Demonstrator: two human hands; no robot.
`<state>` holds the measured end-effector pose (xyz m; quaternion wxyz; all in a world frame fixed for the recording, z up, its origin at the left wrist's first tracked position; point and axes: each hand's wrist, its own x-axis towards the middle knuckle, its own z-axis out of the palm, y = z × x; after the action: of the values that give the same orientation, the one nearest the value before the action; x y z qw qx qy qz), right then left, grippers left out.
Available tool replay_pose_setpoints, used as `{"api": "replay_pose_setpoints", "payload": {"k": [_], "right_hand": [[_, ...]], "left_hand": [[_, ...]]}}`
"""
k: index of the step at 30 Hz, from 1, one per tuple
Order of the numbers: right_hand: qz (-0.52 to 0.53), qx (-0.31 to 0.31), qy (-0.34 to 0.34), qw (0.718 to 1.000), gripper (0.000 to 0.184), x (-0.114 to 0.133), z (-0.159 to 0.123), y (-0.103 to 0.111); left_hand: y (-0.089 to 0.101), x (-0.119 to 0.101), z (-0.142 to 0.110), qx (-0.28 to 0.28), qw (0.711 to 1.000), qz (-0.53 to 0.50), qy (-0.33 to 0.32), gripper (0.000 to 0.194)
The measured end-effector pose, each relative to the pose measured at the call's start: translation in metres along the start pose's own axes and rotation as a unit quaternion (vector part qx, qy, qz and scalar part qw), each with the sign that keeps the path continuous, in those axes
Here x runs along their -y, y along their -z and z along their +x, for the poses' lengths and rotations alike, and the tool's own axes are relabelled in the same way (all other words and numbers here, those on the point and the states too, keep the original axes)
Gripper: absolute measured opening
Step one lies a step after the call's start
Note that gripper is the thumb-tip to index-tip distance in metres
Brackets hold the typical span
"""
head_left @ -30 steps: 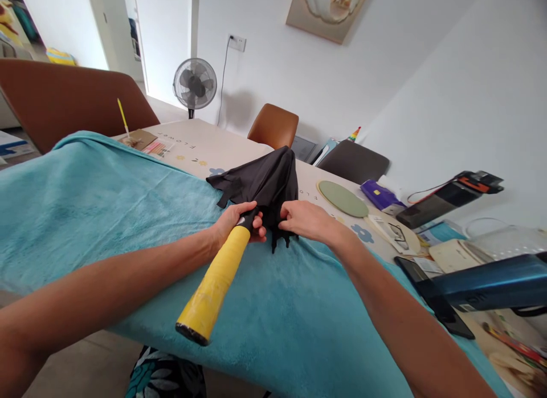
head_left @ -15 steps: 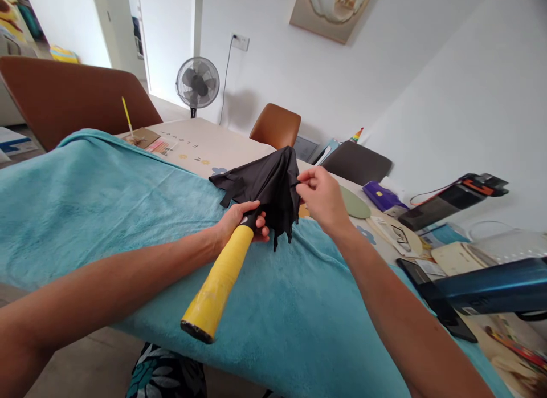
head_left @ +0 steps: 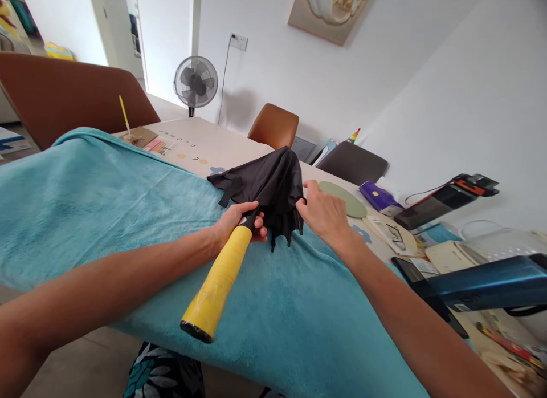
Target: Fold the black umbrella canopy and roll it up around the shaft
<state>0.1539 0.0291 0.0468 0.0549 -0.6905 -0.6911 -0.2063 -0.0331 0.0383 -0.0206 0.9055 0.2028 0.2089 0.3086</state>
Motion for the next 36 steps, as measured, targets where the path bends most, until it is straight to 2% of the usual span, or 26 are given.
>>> {"api": "replay_pose_setpoints", "payload": {"k": [4,10,14,17,19,21,24,27,30,33,36], "right_hand": [[-0.097,0.031,0.059,0.993,0.023,0.002,0.003,0.0],[-0.113,0.049,0.075,0.99,0.025,0.001,0.024,-0.009],[-0.084,0.004,0.025,0.996,0.023,-0.005,0.043,-0.012],[0.022,-0.091,-0.072,0.993,0.027,-0.009,0.058,-0.008],[0.127,-0.164,-0.134,0.969,0.031,-0.009,0.066,-0.007],[0.23,-0.21,-0.179,0.933,0.036,-0.005,0.072,-0.009],[0.334,-0.212,-0.239,0.887,0.04,0.01,0.075,-0.018],[0.39,-0.196,-0.279,0.855,0.038,0.031,0.078,-0.026],[0.452,-0.234,-0.286,0.812,0.034,0.054,0.083,-0.03],[0.532,-0.273,-0.252,0.761,0.026,0.073,0.087,-0.038],[0.6,-0.271,-0.256,0.708,0.022,0.079,0.089,-0.051]], "left_hand": [[0.0,0.0,0.0,0.002,1.0,0.0,0.006,0.023],[0.0,0.0,0.001,0.003,1.0,0.007,0.006,0.023],[0.0,0.001,0.0,0.003,1.0,0.006,0.003,0.023],[0.0,0.0,0.0,0.001,1.0,0.006,0.002,0.023],[0.0,0.0,0.0,-0.001,1.0,0.007,0.004,0.023],[-0.001,0.001,0.0,-0.005,1.0,0.006,0.004,0.024],[-0.005,0.002,-0.002,-0.022,1.0,0.005,0.004,0.025],[-0.009,0.004,-0.003,-0.054,0.998,0.014,0.014,0.025],[-0.01,0.006,-0.003,-0.061,0.997,0.012,0.034,0.027],[-0.009,0.007,-0.002,-0.036,0.998,0.006,0.047,0.033],[-0.008,0.007,-0.001,-0.026,0.998,0.009,0.05,0.038]]}}
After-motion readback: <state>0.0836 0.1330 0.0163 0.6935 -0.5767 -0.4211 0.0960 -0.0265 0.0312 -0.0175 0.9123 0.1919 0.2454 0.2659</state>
